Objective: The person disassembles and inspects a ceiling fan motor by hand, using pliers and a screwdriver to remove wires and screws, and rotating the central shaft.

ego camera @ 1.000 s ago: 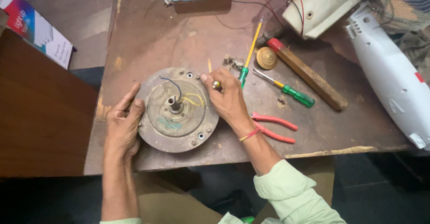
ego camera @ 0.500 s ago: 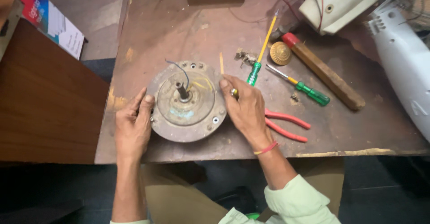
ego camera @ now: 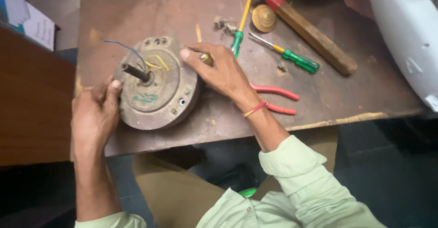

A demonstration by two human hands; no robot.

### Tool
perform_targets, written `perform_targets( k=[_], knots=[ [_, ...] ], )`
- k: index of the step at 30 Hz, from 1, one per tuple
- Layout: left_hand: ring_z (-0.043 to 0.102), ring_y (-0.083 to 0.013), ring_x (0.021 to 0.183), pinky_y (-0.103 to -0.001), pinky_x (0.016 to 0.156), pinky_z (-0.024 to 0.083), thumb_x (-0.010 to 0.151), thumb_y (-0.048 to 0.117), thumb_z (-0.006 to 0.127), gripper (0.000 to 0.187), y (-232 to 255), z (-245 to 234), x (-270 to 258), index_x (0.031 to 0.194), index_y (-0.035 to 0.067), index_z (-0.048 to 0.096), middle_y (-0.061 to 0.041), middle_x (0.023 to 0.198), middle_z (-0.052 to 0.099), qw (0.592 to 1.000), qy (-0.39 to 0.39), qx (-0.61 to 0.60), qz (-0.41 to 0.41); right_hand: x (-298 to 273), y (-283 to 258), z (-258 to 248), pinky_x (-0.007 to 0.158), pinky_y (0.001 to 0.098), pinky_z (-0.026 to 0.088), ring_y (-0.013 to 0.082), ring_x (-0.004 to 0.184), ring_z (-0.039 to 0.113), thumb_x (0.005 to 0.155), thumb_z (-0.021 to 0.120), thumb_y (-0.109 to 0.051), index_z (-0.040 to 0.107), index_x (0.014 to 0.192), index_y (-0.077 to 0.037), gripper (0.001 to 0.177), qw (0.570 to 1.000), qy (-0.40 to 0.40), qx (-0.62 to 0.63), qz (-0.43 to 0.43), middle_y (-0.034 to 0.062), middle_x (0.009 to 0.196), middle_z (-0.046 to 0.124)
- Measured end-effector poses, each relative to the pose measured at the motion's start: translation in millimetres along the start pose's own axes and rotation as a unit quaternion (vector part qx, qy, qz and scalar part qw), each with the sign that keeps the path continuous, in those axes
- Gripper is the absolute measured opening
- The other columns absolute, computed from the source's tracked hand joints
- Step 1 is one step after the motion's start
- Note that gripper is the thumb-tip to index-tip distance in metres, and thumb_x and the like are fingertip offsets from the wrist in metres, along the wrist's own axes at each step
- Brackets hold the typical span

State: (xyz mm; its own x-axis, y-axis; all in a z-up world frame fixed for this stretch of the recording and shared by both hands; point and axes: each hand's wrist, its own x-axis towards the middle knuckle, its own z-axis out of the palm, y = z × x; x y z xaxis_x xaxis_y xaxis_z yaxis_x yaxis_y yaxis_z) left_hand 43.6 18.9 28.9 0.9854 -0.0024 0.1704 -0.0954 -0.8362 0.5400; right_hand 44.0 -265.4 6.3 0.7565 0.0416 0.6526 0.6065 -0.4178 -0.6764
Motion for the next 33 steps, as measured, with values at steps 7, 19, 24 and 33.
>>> perform_targets(
  k=[7,19,24,33],
  knots=[
    [0.064,-0.0520,0.096,-0.058,0.085,0.049,0.112,0.036,0.051,0.040,-10.6,15.3,-2.9,0.123,0.004,0.072,-0.031,0.100,0.068,0.997,0.032,0.053,0.040,-24.3,-58.8,-11.9,0.064,0.0271,0.054,0.0135,0.071,0.070,0.100,0.069,-0.016,0.074,0.111,0.001,0.021,0.981,0.114,-0.011,0.156,0.0087,0.083,0.075],
    [0.066,-0.0440,0.092,-0.050,0.082,0.052,0.103,0.018,0.063,0.024,46.0,2.1,-34.1,0.117,0.000,0.070,-0.026,0.101,0.068,0.979,0.170,-0.016,0.114,-64.7,-60.0,-3.0,0.059,0.0243,0.046,0.0058,0.066,0.055,0.098,0.069,-0.028,0.075,0.102,0.000,0.028,0.938,0.047,0.083,0.334,0.0000,0.075,0.069],
    [0.068,-0.0328,0.093,-0.042,0.081,0.053,0.091,0.006,0.074,0.023,66.0,0.8,-29.2,0.112,-0.002,0.072,-0.018,0.102,0.068,0.976,0.087,-0.105,0.170,-76.2,-40.5,-1.9,0.065,0.0237,0.048,0.0046,0.073,0.055,0.101,0.069,-0.033,0.073,0.108,0.000,0.034,0.958,0.044,0.053,0.277,0.0002,0.079,0.067],
    [0.063,-0.0362,0.090,-0.044,0.080,0.050,0.096,0.007,0.077,0.016,71.9,45.6,-33.5,0.101,-0.005,0.067,-0.019,0.099,0.065,0.949,0.238,-0.043,0.202,-81.5,-20.3,8.6,0.083,0.0407,0.065,0.0243,0.092,0.076,0.103,0.059,-0.023,0.061,0.124,0.009,0.038,0.790,0.011,0.452,0.414,0.0156,0.106,0.072]
  ],
)
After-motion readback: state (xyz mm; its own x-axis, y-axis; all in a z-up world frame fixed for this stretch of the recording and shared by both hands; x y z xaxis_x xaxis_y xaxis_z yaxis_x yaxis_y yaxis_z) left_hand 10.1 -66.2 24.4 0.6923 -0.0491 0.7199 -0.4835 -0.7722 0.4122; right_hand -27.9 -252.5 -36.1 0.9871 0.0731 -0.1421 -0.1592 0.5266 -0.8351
